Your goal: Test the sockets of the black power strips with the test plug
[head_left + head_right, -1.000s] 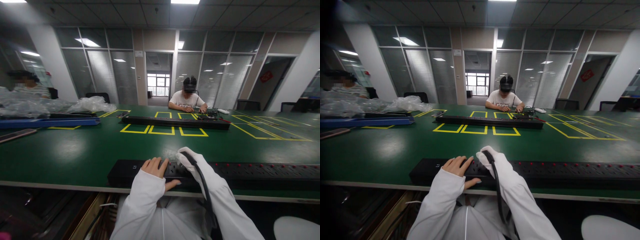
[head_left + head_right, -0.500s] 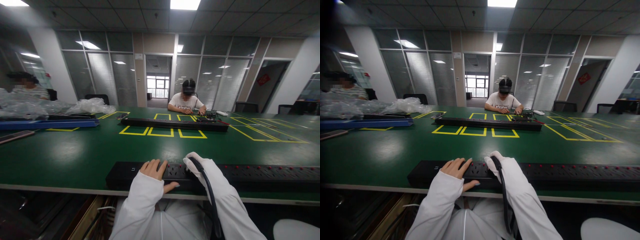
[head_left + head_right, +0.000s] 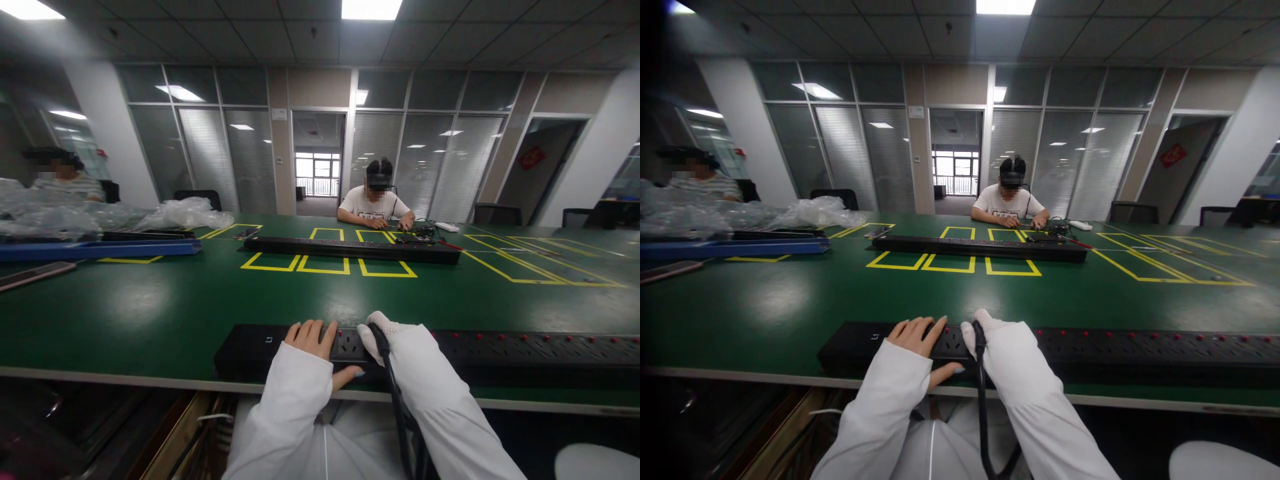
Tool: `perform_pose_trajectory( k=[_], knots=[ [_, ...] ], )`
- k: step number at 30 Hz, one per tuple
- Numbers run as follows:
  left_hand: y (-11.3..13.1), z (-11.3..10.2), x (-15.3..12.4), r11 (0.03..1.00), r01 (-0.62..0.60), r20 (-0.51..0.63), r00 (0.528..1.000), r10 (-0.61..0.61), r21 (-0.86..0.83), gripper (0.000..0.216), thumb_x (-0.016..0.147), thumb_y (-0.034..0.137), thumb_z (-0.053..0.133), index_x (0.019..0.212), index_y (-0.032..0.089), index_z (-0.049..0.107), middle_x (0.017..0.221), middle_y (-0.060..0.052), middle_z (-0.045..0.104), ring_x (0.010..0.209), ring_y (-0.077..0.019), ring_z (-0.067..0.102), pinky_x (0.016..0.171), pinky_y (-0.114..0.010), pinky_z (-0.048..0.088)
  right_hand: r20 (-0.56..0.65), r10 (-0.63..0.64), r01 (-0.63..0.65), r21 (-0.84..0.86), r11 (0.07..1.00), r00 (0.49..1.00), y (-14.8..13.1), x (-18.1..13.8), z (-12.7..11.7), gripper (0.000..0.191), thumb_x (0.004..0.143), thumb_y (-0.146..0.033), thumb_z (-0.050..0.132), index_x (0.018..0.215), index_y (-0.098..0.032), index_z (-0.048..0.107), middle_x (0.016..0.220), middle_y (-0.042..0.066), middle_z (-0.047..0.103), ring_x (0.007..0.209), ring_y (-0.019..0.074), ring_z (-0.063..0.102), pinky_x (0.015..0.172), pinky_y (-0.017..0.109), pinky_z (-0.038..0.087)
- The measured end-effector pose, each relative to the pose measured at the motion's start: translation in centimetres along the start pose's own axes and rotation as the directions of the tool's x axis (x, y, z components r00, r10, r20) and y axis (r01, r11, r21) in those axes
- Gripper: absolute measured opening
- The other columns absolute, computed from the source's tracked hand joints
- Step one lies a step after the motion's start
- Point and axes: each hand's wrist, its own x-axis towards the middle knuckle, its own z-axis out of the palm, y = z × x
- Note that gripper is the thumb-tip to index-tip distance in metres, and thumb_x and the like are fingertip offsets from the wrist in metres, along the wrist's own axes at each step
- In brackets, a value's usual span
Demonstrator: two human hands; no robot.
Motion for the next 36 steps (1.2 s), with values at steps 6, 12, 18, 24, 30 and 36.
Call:
perform_pose_trajectory(
  k=[6,12,18,24,30,36],
  knots=[
    [3.2,-1.2,2.1,0.994,-0.070,0.146,0.986,0.081,-0.082,0.085,0.064,0.068,0.054,0.129,0.014,0.044,0.125,-0.017,0.053,0.114,-0.0345,0.046,0.095,-0.052,0.032,-0.030,-0.027,0.026,-0.034,0.999,0.999,-0.8,-1.2,0.3,0.039,0.088,-0.049,0.040,0.098,-0.016,0.058,0.081,0.001,0.060,0.068,0.0063,0.055,0.067,0.024,0.047],
    [4.8,-0.2,2.5,0.993,-0.030,0.134,0.990,0.045,-0.115,0.074,0.056,0.064,0.062,0.110,0.013,0.057,0.097,-0.011,0.062,0.089,-0.0285,0.055,0.084,-0.045,0.039,-0.075,-0.048,0.043,-0.064,0.997,0.996,-1.1,-1.7,0.1,0.037,0.088,-0.047,0.041,0.101,-0.017,0.058,0.087,0.002,0.061,0.072,0.0070,0.056,0.069,0.024,0.048],
    [4.3,0.4,2.2,0.990,-0.066,0.126,0.989,0.082,-0.128,0.071,0.060,0.064,0.058,0.108,0.013,0.056,0.097,-0.012,0.061,0.088,-0.0292,0.054,0.084,-0.046,0.039,-0.107,-0.043,0.033,-0.093,0.995,0.993,-1.3,-1.8,0.2,0.034,0.088,-0.044,0.043,0.101,-0.016,0.058,0.093,0.003,0.061,0.078,0.0080,0.057,0.073,0.027,0.048],
    [3.9,0.5,2.2,0.982,-0.087,0.125,0.986,0.108,-0.165,0.069,0.062,0.059,0.058,0.112,0.012,0.055,0.102,-0.013,0.062,0.092,-0.0287,0.055,0.086,-0.045,0.038,-0.124,-0.037,0.020,-0.133,0.991,0.992,-1.5,-1.6,0.6,0.034,0.088,-0.044,0.044,0.099,-0.015,0.059,0.089,0.003,0.061,0.076,0.0076,0.057,0.072,0.026,0.048],
    [3.1,0.5,2.1,0.971,-0.119,0.108,0.984,0.143,-0.206,0.065,0.065,0.053,0.057,0.115,0.012,0.053,0.109,-0.012,0.061,0.095,-0.0264,0.055,0.090,-0.044,0.037,-0.108,-0.024,0.008,-0.151,0.988,0.994,-1.3,-1.5,1.1,0.035,0.089,-0.044,0.043,0.099,-0.015,0.058,0.086,0.002,0.061,0.072,0.0068,0.056,0.069,0.025,0.048],
    [2.5,0.3,2.0,0.971,-0.147,0.142,0.974,0.175,-0.186,0.057,0.066,0.041,0.057,0.115,0.013,0.052,0.114,-0.011,0.060,0.100,-0.0268,0.054,0.090,-0.043,0.037,-0.090,-0.002,-0.011,-0.152,0.988,0.996,-1.6,-1.2,1.3,0.034,0.088,-0.044,0.044,0.099,-0.015,0.058,0.087,0.002,0.061,0.075,0.0075,0.057,0.071,0.026,0.048]
  ],
)
